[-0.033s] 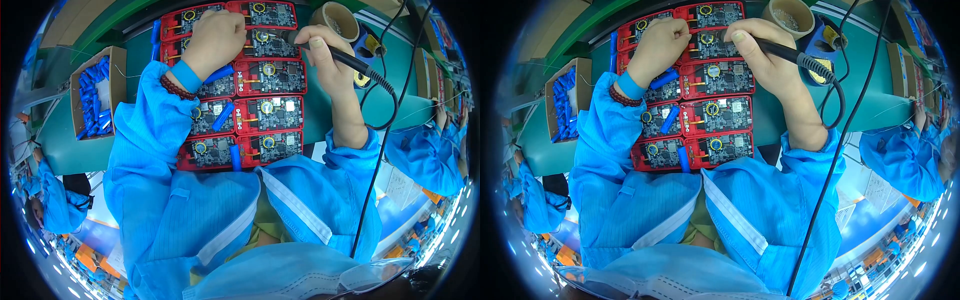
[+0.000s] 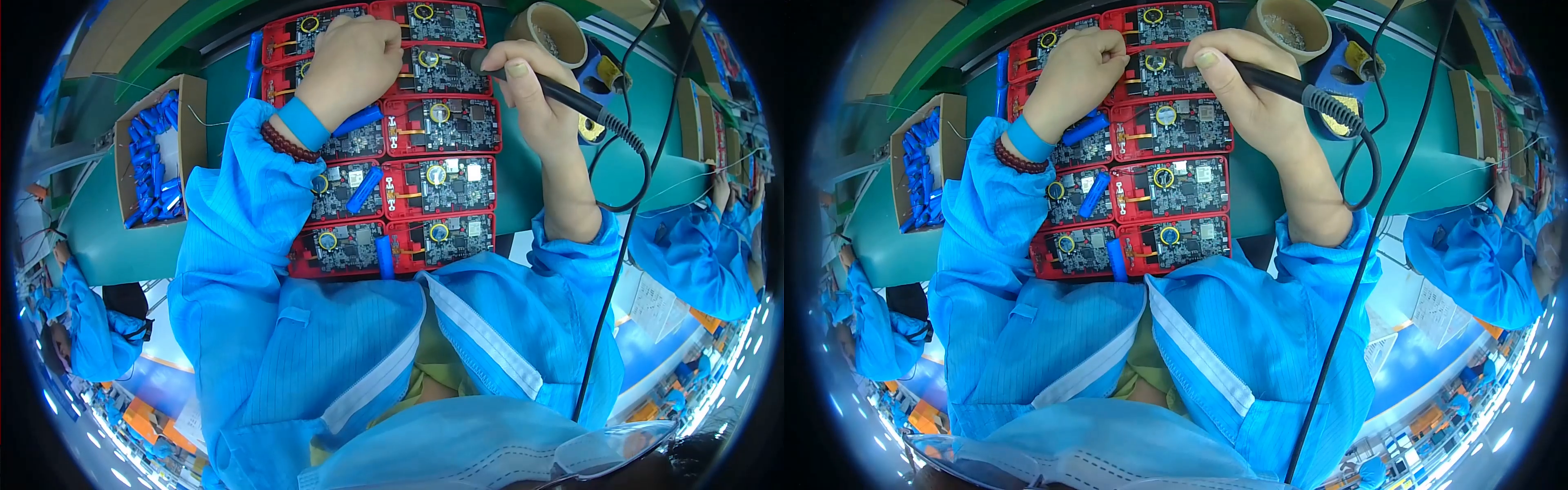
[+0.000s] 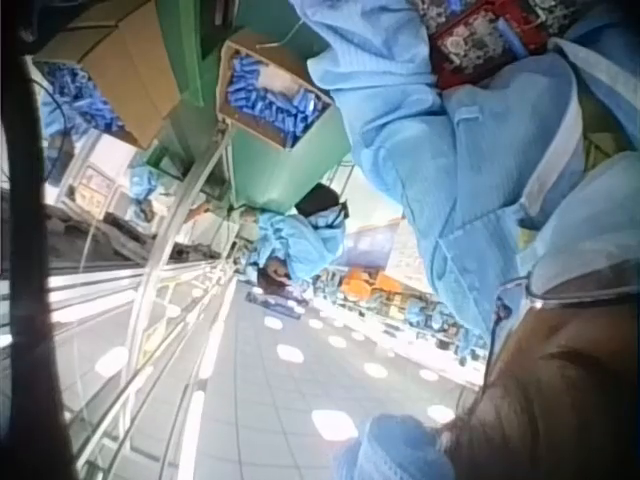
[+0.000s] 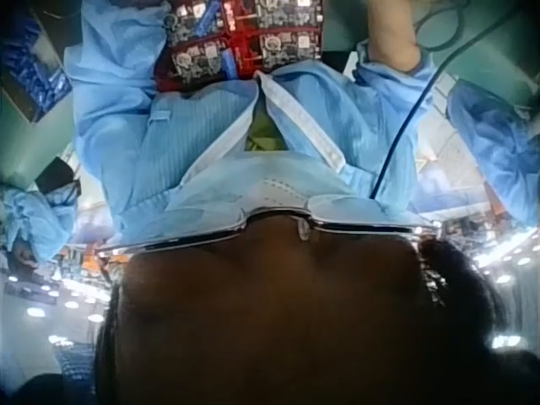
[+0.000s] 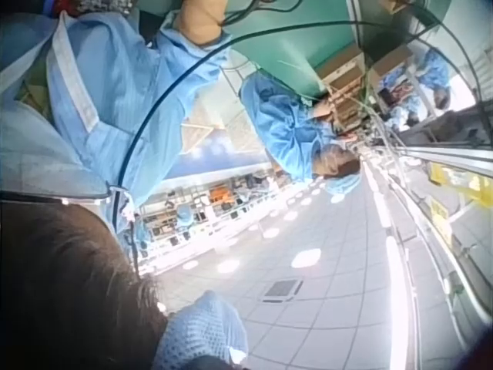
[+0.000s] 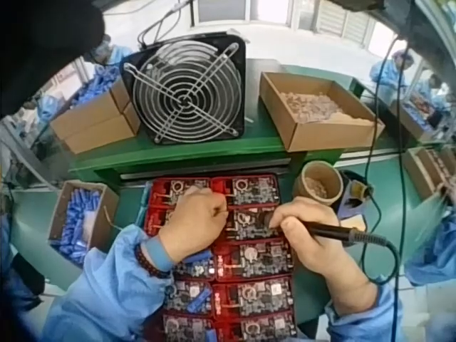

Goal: The person takes batteries from a box, solders their wires using a soldering iron, and solders the batteries onto circuit boards.

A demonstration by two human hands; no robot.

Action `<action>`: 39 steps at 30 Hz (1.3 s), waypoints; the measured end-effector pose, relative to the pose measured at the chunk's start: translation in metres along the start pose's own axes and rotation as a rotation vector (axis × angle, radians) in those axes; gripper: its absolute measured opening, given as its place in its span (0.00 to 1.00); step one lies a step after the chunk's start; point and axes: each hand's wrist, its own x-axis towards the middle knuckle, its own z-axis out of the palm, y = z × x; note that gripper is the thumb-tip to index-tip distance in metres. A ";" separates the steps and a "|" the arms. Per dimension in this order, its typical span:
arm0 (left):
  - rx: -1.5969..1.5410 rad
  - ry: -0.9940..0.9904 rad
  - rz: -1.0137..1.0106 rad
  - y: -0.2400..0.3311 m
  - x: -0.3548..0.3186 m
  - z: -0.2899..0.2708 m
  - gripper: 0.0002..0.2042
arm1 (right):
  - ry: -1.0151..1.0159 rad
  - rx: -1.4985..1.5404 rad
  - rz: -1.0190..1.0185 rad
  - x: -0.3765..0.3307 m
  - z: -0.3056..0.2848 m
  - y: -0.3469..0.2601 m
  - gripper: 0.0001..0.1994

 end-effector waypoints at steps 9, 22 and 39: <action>0.013 -0.063 0.035 0.001 0.002 -0.003 0.05 | -0.001 0.000 -0.007 0.000 0.003 0.001 0.10; 0.009 -0.138 0.088 0.001 0.009 -0.010 0.06 | -0.018 -0.005 0.018 0.001 0.005 0.002 0.11; 0.060 -0.088 0.095 -0.003 0.006 -0.004 0.05 | 0.009 0.001 0.024 -0.003 0.000 -0.004 0.11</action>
